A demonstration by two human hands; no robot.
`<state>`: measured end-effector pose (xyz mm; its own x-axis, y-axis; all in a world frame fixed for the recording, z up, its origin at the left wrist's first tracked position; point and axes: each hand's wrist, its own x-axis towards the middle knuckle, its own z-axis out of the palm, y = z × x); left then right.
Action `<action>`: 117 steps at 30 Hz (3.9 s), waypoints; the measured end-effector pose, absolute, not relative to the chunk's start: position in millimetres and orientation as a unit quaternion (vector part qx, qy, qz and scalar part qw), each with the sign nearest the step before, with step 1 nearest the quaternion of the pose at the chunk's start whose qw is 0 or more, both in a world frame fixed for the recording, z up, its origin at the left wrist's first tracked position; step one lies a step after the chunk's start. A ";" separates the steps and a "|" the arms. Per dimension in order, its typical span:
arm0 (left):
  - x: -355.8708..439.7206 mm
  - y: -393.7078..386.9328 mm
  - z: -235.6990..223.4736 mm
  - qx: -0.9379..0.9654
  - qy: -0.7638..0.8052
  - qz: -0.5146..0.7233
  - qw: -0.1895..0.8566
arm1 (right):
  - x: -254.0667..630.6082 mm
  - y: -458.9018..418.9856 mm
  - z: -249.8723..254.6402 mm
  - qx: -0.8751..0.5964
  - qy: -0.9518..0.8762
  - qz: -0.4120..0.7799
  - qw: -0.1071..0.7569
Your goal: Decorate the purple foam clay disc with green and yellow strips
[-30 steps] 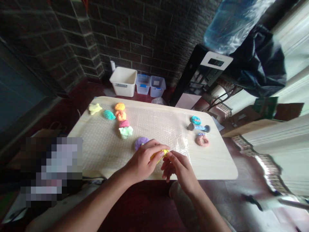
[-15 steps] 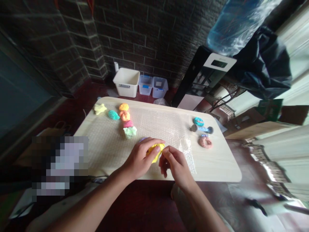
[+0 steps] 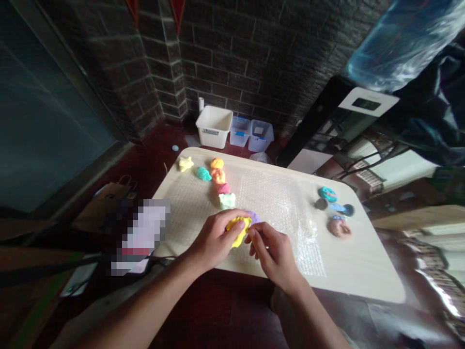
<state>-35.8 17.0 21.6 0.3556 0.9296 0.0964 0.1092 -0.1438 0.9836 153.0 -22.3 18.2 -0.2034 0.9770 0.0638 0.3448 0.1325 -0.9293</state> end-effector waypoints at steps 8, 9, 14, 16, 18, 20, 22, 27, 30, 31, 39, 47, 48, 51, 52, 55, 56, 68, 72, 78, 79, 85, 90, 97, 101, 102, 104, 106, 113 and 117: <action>-55.5 18.0 26.6 0.632 0.429 0.402 0.505 | 124.3 -12.4 12.2 -0.468 -0.517 0.586 0.411; -56.8 18.4 26.3 0.632 0.429 0.403 0.505 | 123.3 -12.1 12.3 -0.463 -0.512 0.593 0.415; -58.7 18.8 23.7 0.635 0.434 0.406 0.494 | 125.0 -12.4 11.6 -0.447 -0.538 0.584 0.412; -57.2 18.7 24.0 0.640 0.434 0.404 0.489 | 126.4 -12.6 10.4 -0.451 -0.547 0.571 0.415; -54.9 18.8 25.3 0.647 0.434 0.400 0.483 | 128.2 -12.6 9.2 -0.460 -0.552 0.556 0.418; -52.0 19.1 27.3 0.652 0.434 0.397 0.479 | 130.6 -12.5 8.1 -0.471 -0.561 0.539 0.416; -49.2 19.4 29.6 0.658 0.435 0.391 0.474 | 133.3 -12.5 7.1 -0.483 -0.576 0.515 0.411; -42.0 19.5 33.5 0.672 0.435 0.375 0.467 | 138.5 -11.9 5.2 -0.481 -0.569 0.513 0.427; -36.0 19.8 33.9 0.676 0.433 0.366 0.471 | 141.0 -11.2 5.7 -0.472 -0.543 0.536 0.441; -33.8 19.9 33.8 0.677 0.433 0.363 0.472 | 142.1 -11.1 6.3 -0.472 -0.537 0.541 0.444; -21.4 20.1 33.7 0.685 0.426 0.353 0.473 | 152.6 -12.2 13.6 -0.480 -0.479 0.561 0.474; -14.9 22.1 31.0 0.699 0.443 0.357 0.434 | 163.6 -15.1 18.6 -0.456 -0.335 0.635 0.526; -15.4 23.2 30.7 0.694 0.457 0.359 0.424 | 167.7 -14.4 19.0 -0.455 -0.317 0.630 0.544; -20.5 28.2 29.6 0.669 0.510 0.370 0.394 | 182.2 -12.9 16.7 -0.465 -0.294 0.609 0.572; -23.4 30.5 29.3 0.659 0.528 0.374 0.383 | 186.8 -13.2 15.1 -0.475 -0.298 0.600 0.570; -33.9 37.8 29.0 0.628 0.574 0.384 0.360 | 198.8 -16.7 11.6 -0.516 -0.336 0.579 0.535; -37.3 40.0 29.2 0.622 0.582 0.385 0.355 | 202.2 -18.2 11.7 -0.528 -0.350 0.573 0.520; -40.0 42.7 28.0 0.633 0.592 0.368 0.337 | 212.5 -26.1 25.6 -0.553 -0.356 0.554 0.511; -43.7 42.4 31.3 0.624 0.594 0.373 0.345 | 208.0 -25.2 23.4 -0.544 -0.349 0.569 0.508; -48.9 43.2 25.8 0.614 0.572 0.382 0.387 | 202.8 -21.2 21.0 -0.559 -0.380 0.560 0.478; -48.0 42.7 24.3 0.609 0.556 0.385 0.414 | 201.0 -20.4 20.8 -0.560 -0.386 0.558 0.475; -36.1 39.8 23.2 0.570 0.480 0.393 0.539 | 187.8 -18.8 19.2 -0.538 -0.390 0.586 0.463; -31.7 41.8 24.0 0.596 0.485 0.400 0.500 | 184.2 -21.0 19.1 -0.494 -0.351 0.647 0.462; -41.3 35.2 19.0 0.712 0.557 0.289 0.314 | 190.2 -21.6 15.2 -0.506 -0.374 0.629 0.456; -45.9 32.9 14.9 0.740 0.552 0.239 0.302 | 195.1 -20.1 11.0 -0.514 -0.383 0.612 0.463; -46.2 33.4 14.4 0.740 0.547 0.239 0.311 | 196.2 -19.8 9.9 -0.517 -0.386 0.607 0.464; -45.8 35.2 14.3 0.732 0.532 0.259 0.337 | 198.2 -19.3 7.6 -0.523 -0.395 0.595 0.464; -44.2 37.3 15.0 0.709 0.519 0.294 0.375 | 199.6 -18.6 5.2 -0.525 -0.407 0.587 0.462; -41.4 40.5 10.5 0.589 0.491 0.336 0.547 | 198.9 -15.0 2.2 -0.513 -0.379 0.611 0.470; -47.4 40.1 3.5 0.673 0.560 0.304 0.375 | 198.9 -15.1 3.0 -0.513 -0.387 0.602 0.474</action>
